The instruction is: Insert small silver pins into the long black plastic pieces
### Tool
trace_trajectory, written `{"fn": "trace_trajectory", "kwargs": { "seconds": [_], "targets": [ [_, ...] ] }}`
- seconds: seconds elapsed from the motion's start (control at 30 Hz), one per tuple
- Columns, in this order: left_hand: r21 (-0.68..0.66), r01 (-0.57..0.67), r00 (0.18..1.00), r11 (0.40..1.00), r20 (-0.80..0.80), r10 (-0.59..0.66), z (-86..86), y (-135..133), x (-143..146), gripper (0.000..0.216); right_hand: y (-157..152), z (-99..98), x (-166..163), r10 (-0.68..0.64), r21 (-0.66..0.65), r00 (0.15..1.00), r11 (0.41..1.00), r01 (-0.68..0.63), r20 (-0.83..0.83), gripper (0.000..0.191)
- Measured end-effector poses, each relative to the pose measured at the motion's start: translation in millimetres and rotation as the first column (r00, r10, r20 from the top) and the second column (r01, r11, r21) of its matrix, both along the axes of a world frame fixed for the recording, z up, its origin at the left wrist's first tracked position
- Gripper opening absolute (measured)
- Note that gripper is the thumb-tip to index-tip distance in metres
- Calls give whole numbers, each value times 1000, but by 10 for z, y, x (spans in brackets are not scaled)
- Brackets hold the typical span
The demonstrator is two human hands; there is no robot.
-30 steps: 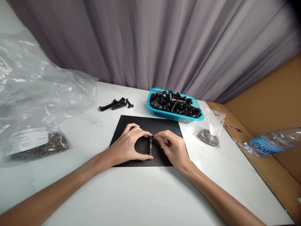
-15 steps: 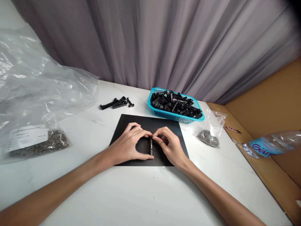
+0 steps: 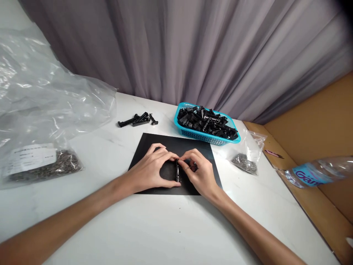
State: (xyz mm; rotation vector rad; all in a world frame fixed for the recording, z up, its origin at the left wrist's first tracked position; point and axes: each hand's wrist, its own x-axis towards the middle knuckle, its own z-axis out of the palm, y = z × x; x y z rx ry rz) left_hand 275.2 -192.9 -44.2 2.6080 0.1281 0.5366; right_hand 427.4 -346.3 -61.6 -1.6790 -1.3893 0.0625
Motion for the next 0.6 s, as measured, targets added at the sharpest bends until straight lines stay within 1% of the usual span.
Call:
{"fn": "trace_trajectory", "kwargs": {
  "seconds": [0.2, 0.3, 0.4, 0.47, 0.6],
  "targets": [
    [-24, -3, 1000, 1000, 11, 3, -12, 2, 9, 65, -5, 6, 15, -20, 10, 972, 1000, 18, 235, 19],
    [-16, -9, 1000, 1000, 1, 9, -12, 6, 8, 65, -16, -10, 28, -13, 6, 962, 1000, 12, 273, 22],
    [-35, -14, 1000, 999, -10, 13, 1, 3, 5, 67, -46, -17, 37, -11, 4, 953, 1000, 10, 302, 23],
    [-58, -19, 1000, 998, -11, 18, 12, -1, 4, 68, -66, -6, 38, -4, -3, 965, 1000, 4, 263, 23],
    [-88, -28, 999, 996, -20, 26, 20, -1, 6, 72, -75, 49, 47, 40, -10, 999, 999, -40, 10, 20]
  ]
}}
